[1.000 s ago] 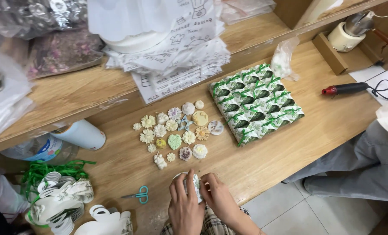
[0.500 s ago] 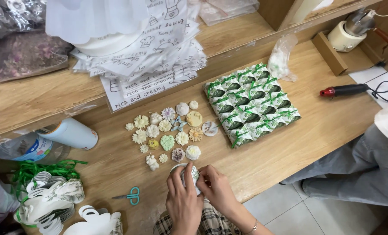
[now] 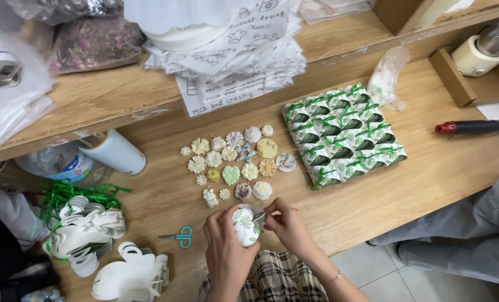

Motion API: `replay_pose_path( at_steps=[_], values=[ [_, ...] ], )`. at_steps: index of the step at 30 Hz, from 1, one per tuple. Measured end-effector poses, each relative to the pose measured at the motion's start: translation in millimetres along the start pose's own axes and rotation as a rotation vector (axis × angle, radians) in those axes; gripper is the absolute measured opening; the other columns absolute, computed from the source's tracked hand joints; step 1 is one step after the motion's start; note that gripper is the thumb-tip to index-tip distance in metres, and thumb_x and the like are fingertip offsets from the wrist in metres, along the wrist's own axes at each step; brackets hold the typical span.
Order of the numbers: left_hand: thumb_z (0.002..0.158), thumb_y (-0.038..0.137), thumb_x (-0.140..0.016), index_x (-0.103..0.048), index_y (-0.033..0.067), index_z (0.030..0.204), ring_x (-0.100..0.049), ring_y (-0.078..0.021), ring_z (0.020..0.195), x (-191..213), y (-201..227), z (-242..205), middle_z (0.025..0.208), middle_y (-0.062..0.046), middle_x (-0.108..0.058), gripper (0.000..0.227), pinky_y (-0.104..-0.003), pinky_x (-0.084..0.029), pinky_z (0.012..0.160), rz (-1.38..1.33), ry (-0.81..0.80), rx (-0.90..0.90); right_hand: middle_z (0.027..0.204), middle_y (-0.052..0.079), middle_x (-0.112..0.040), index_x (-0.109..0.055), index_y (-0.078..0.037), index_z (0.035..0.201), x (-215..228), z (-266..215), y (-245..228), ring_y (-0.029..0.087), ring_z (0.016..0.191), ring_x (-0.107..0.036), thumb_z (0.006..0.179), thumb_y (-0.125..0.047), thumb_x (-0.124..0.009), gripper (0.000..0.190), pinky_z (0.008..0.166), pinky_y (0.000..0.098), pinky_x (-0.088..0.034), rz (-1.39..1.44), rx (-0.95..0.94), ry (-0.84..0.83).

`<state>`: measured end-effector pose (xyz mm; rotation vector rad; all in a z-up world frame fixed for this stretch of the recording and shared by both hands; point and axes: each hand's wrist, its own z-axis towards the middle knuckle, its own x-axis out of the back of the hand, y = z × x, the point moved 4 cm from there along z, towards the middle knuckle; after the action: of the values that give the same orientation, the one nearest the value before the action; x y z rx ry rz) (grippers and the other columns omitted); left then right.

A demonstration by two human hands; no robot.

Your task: Packaging decorative candle wax melts into gift boxes and tying ribbons.

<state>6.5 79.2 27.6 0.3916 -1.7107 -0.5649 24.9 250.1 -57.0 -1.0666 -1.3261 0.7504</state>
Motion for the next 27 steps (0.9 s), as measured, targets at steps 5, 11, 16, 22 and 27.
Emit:
replay_pose_path(
  at_steps=[5,11,16,22,27],
  values=[
    [0.060,0.001,-0.087,-0.041,0.0095,0.129,-0.061,-0.0274,0.111,-16,-38,1,0.122,-0.013,-0.050,0.084,-0.040,-0.056,0.089,-0.682,0.041,-0.062,0.092,0.010,-0.075,-0.057,-0.001,0.107,4,6,7,0.017,0.083,-0.075,0.095,-0.009,-0.065,0.017,0.070,0.0323,-0.061,0.116,-0.076,0.125],
    [0.069,-0.011,-0.077,-0.029,0.0110,0.134,-0.059,-0.0204,0.118,-44,-66,7,0.127,-0.010,-0.048,0.083,-0.037,-0.055,0.099,-1.318,-0.227,-0.046,0.109,0.014,-0.066,-0.050,-0.011,0.137,5,-2,20,0.021,0.095,-0.068,0.091,-0.007,-0.065,0.049,0.079,0.0374,-0.057,0.578,-0.347,0.269],
    [0.071,-0.017,-0.070,-0.025,0.0134,0.138,-0.050,-0.0218,0.130,-60,-68,0,0.139,-0.010,-0.039,0.086,-0.039,-0.048,0.106,-1.556,-0.361,-0.169,0.120,0.014,-0.065,-0.048,-0.005,0.144,-6,-17,8,0.023,0.101,-0.071,0.091,-0.010,-0.061,0.054,0.085,0.0397,-0.061,1.104,-0.491,0.191],
    [0.075,-0.004,-0.075,-0.018,0.0151,0.147,-0.028,-0.0236,0.149,-42,-62,4,0.157,-0.012,-0.026,0.094,-0.042,-0.036,0.118,-1.353,-0.358,-0.292,0.115,0.015,-0.068,-0.052,-0.004,0.136,-15,-23,-3,0.024,0.096,-0.073,0.087,-0.004,-0.066,0.051,0.080,0.0438,-0.062,1.046,-0.538,0.082],
    [0.074,0.030,-0.086,-0.021,0.0094,0.150,-0.030,-0.0333,0.143,-9,-41,-2,0.152,-0.018,-0.027,0.102,-0.047,-0.034,0.113,-0.724,-0.023,-0.331,0.108,0.015,-0.073,-0.062,0.004,0.124,-19,-32,16,0.022,0.092,-0.073,0.088,-0.004,-0.074,0.039,0.081,0.0390,-0.063,0.736,-0.396,0.246]
  ],
)
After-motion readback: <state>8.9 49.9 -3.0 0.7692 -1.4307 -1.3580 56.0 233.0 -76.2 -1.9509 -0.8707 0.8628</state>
